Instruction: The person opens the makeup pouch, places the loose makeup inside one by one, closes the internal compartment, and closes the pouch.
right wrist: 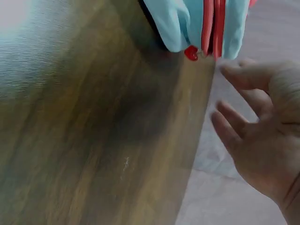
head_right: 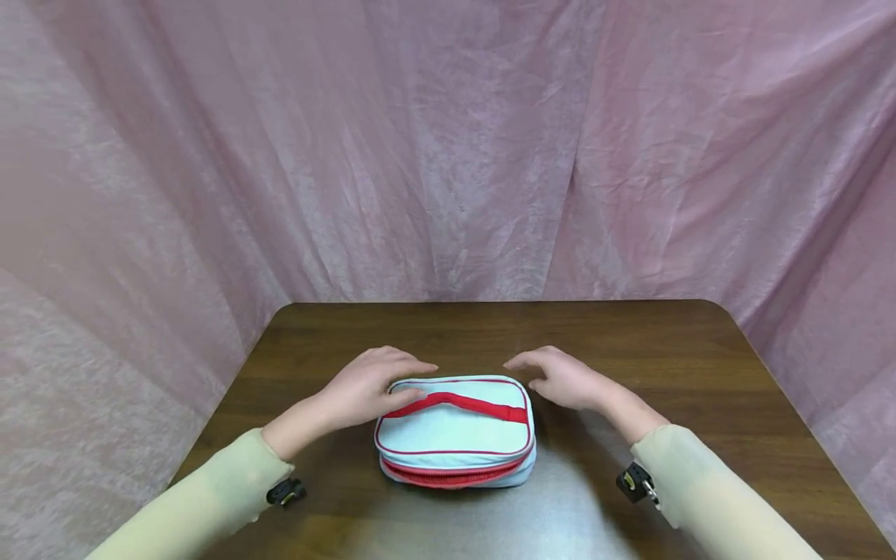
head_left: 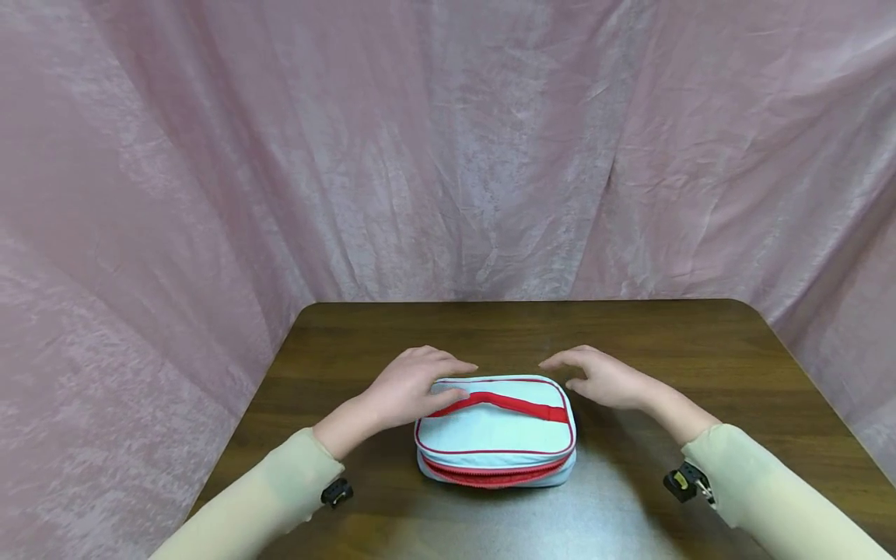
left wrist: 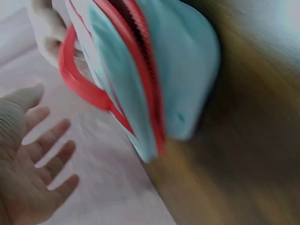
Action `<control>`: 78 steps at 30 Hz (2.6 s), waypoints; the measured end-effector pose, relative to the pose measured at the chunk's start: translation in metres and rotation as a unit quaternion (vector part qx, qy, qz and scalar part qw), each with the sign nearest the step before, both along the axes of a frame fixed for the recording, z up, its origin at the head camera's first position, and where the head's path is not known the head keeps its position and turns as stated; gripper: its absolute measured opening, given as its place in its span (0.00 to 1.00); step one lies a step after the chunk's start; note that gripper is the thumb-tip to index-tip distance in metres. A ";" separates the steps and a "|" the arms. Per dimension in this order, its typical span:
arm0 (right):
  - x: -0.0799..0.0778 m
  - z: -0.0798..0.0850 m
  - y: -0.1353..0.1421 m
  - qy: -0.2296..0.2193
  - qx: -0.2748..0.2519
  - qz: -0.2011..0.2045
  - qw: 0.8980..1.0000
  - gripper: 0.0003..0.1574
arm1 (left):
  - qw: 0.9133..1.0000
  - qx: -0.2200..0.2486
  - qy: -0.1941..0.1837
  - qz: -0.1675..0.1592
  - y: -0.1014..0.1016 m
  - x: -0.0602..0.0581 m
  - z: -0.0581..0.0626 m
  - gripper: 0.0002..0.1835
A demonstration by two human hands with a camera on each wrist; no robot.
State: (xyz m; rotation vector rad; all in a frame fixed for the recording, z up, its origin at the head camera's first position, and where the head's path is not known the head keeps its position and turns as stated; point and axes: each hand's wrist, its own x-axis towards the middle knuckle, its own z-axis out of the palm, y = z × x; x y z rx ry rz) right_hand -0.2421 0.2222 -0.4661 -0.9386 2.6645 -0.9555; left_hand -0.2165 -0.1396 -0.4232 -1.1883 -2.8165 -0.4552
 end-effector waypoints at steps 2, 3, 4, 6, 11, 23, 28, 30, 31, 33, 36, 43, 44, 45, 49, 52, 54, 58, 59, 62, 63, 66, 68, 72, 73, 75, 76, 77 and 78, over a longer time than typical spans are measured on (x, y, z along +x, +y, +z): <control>-0.008 -0.004 -0.001 -0.044 -0.003 0.020 0.999 0.31 | 1.000 -0.017 -0.006 -0.009 0.015 0.000 0.002 0.23; -0.012 -0.006 -0.001 -0.062 -0.004 0.030 0.998 0.33 | 1.000 -0.027 -0.006 -0.013 0.022 0.000 0.003 0.23; -0.015 -0.008 -0.001 -0.078 -0.004 0.035 0.996 0.33 | 0.999 -0.036 -0.002 -0.017 0.028 0.000 0.002 0.22; -0.020 -0.013 -0.002 -0.102 -0.003 0.038 0.994 0.35 | 0.998 -0.055 0.004 -0.022 0.037 0.000 0.001 0.21; -0.027 -0.021 -0.001 -0.138 -0.008 0.041 0.989 0.31 | 0.995 -0.098 0.023 -0.028 0.052 0.002 0.002 0.20; -0.029 -0.029 -0.002 -0.093 0.011 0.045 0.995 0.13 | 0.991 -0.127 0.036 -0.036 0.057 0.000 0.002 0.15; -0.029 -0.034 0.000 -0.075 -0.005 0.028 0.997 0.08 | 0.992 -0.112 0.036 -0.054 0.057 -0.002 0.000 0.10; -0.027 -0.035 0.000 -0.075 -0.015 0.007 0.997 0.08 | 0.992 -0.104 0.036 -0.062 0.057 -0.002 -0.001 0.09; -0.027 -0.035 0.001 -0.074 -0.022 0.001 0.997 0.08 | 0.992 -0.102 0.035 -0.066 0.057 -0.003 -0.001 0.09; -0.026 -0.036 0.001 -0.072 -0.035 -0.010 0.997 0.08 | 0.992 -0.101 0.032 -0.075 0.057 -0.003 -0.001 0.10; -0.023 -0.036 0.002 -0.065 -0.043 -0.033 0.996 0.07 | 0.990 -0.104 0.030 -0.091 0.057 -0.003 -0.002 0.11; -0.014 -0.033 0.005 -0.009 -0.019 -0.082 0.996 0.06 | 0.986 -0.122 0.057 -0.093 0.059 -0.004 -0.004 0.06; -0.012 -0.032 0.005 0.002 -0.018 -0.084 0.996 0.06 | 0.986 -0.125 0.064 -0.089 0.059 -0.004 -0.005 0.05; -0.011 -0.031 0.005 0.011 -0.018 -0.085 0.996 0.07 | 0.986 -0.128 0.070 -0.085 0.060 -0.004 -0.005 0.05; -0.006 -0.030 0.006 0.052 -0.016 -0.081 0.995 0.07 | 0.985 -0.134 0.091 -0.066 0.062 -0.001 -0.007 0.06; -0.002 -0.032 0.008 0.081 -0.011 -0.077 0.994 0.07 | 0.984 -0.137 0.101 -0.052 0.065 0.001 -0.008 0.07; 0.001 -0.033 0.010 0.097 -0.010 -0.076 0.992 0.07 | 0.984 -0.136 0.105 -0.045 0.066 0.002 -0.009 0.08; 0.008 -0.034 0.015 0.129 -0.013 -0.076 0.989 0.07 | 0.984 -0.135 0.110 -0.032 0.068 0.002 -0.009 0.10; 0.010 -0.034 0.016 0.138 -0.013 -0.076 0.987 0.07 | 0.984 -0.136 0.109 -0.029 0.068 0.002 -0.009 0.10; 0.017 -0.033 0.018 0.166 -0.010 -0.078 0.983 0.07 | 0.984 -0.139 0.106 -0.020 0.069 0.002 -0.009 0.10; 0.019 -0.033 0.019 0.171 -0.008 -0.080 0.982 0.07 | 0.984 -0.140 0.104 -0.016 0.069 0.002 -0.009 0.10; 0.026 -0.032 0.020 0.185 -0.002 -0.089 0.979 0.07 | 0.984 -0.143 0.102 -0.008 0.069 0.003 -0.010 0.09; 0.032 -0.031 0.020 0.188 0.003 -0.099 0.977 0.08 | 0.984 -0.143 0.103 -0.003 0.069 0.003 -0.011 0.09; 0.043 -0.029 0.020 0.180 0.008 -0.116 0.977 0.09 | 0.984 -0.142 0.105 0.009 0.070 0.003 -0.012 0.09; 0.046 -0.029 0.019 0.177 0.007 -0.120 0.977 0.09 | 0.984 -0.141 0.104 0.012 0.071 0.003 -0.012 0.10; 0.052 -0.028 0.018 0.171 0.002 -0.129 0.977 0.09 | 0.984 -0.142 0.104 0.017 0.071 0.003 -0.012 0.10; 0.056 -0.028 0.018 0.167 -0.003 -0.135 0.977 0.10 | 0.984 -0.142 0.105 0.018 0.071 0.003 -0.013 0.10; 0.059 -0.028 0.017 0.165 -0.007 -0.141 0.976 0.10 | 0.984 -0.143 0.106 0.019 0.071 0.002 -0.013 0.10; 0.063 -0.028 0.016 0.163 -0.012 -0.148 0.975 0.11 | 0.984 -0.144 0.107 0.020 0.071 0.002 -0.013 0.10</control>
